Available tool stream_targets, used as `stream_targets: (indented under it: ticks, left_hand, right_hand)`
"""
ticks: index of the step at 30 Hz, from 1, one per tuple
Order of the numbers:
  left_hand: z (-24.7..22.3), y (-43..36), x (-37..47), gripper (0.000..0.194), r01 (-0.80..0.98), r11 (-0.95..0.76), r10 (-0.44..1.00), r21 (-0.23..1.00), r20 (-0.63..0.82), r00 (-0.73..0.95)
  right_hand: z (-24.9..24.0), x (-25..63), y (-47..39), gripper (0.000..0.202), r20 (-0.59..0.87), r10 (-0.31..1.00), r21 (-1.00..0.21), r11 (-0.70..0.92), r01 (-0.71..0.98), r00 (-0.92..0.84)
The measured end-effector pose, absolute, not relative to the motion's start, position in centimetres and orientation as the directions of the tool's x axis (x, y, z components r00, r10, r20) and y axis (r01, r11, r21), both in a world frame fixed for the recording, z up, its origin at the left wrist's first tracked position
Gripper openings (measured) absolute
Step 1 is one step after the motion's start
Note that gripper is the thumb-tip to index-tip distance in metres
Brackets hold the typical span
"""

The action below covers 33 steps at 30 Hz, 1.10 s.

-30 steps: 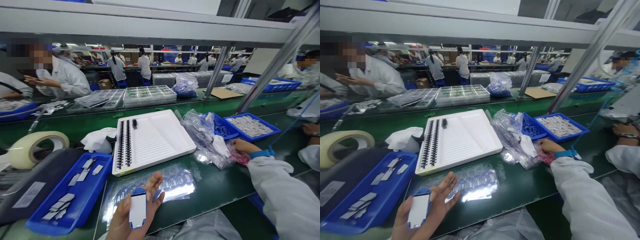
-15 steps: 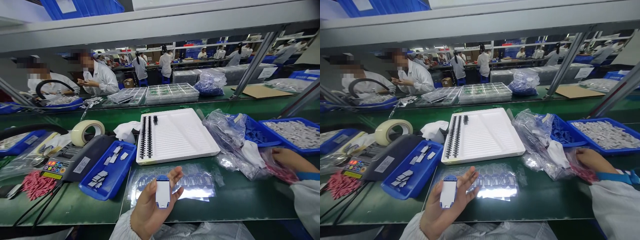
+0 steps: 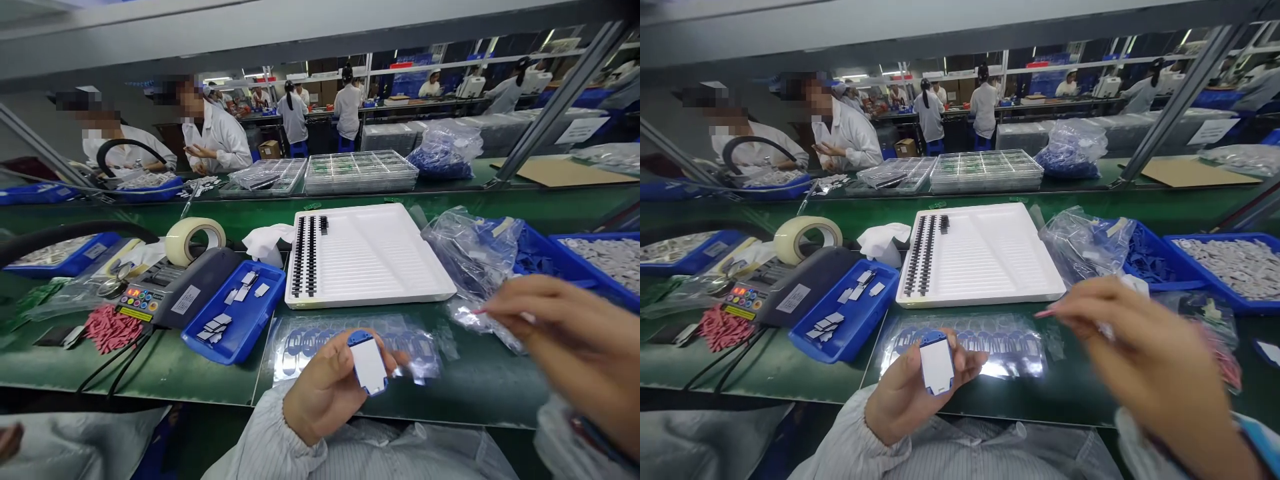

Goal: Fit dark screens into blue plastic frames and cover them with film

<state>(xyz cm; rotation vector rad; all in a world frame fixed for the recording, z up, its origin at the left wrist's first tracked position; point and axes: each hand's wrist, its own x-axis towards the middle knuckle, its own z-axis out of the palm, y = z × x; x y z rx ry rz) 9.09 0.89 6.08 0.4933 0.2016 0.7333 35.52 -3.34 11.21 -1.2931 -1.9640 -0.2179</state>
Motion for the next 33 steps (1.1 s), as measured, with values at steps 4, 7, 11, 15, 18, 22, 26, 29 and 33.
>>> stream_targets:
  ticks: [4,7,11,15,18,22,26,29,33]
  left_hand:
    - [6.1,0.4,8.8,0.035,-0.607,0.576,0.716,0.548,0.020,0.697]
    - [6.0,0.2,8.4,0.035,-0.602,0.534,0.739,0.594,0.018,0.673]
    - [5.9,0.3,8.2,0.037,-0.570,0.502,0.750,0.651,0.000,0.661]
    - [6.0,0.5,8.4,0.038,-0.544,0.507,0.728,0.668,0.006,0.686]
    - [6.3,0.7,8.5,0.038,-0.538,0.510,0.716,0.672,0.016,0.698]
    - [6.6,0.7,8.4,0.036,-0.524,0.516,0.722,0.678,-0.015,0.692]
    - [6.4,0.5,8.1,0.034,-0.535,0.559,0.731,0.634,-0.071,0.679]
    - [6.2,0.5,8.0,0.033,-0.557,0.577,0.732,0.597,-0.076,0.677]
    - [6.2,0.8,8.1,0.030,-0.572,0.587,0.742,0.573,-0.099,0.663]
  right_hand:
    - [13.2,27.2,-2.2,0.029,0.685,0.629,-0.329,0.718,0.614,-0.367]
    - [12.2,26.3,-1.7,0.032,0.655,0.637,-0.429,0.757,0.493,-0.407]
    - [11.2,26.5,-1.6,0.029,0.611,0.663,-0.448,0.740,0.501,-0.432]
    - [11.6,26.3,-1.8,0.029,0.565,0.711,-0.424,0.685,0.593,-0.418]
    - [11.5,26.3,-1.8,0.026,0.503,0.731,-0.409,0.671,0.618,-0.461]
    - [11.0,26.2,-1.9,0.022,0.458,0.694,-0.329,0.713,0.619,-0.556]
    - [11.7,25.4,-2.2,0.022,0.588,0.550,-0.158,0.797,0.583,-0.592]
    - [12.6,25.0,-2.5,0.019,0.664,0.424,0.001,0.824,0.567,-0.616]
    - [12.6,25.1,-3.2,0.021,0.621,0.435,0.064,0.802,0.595,-0.653]
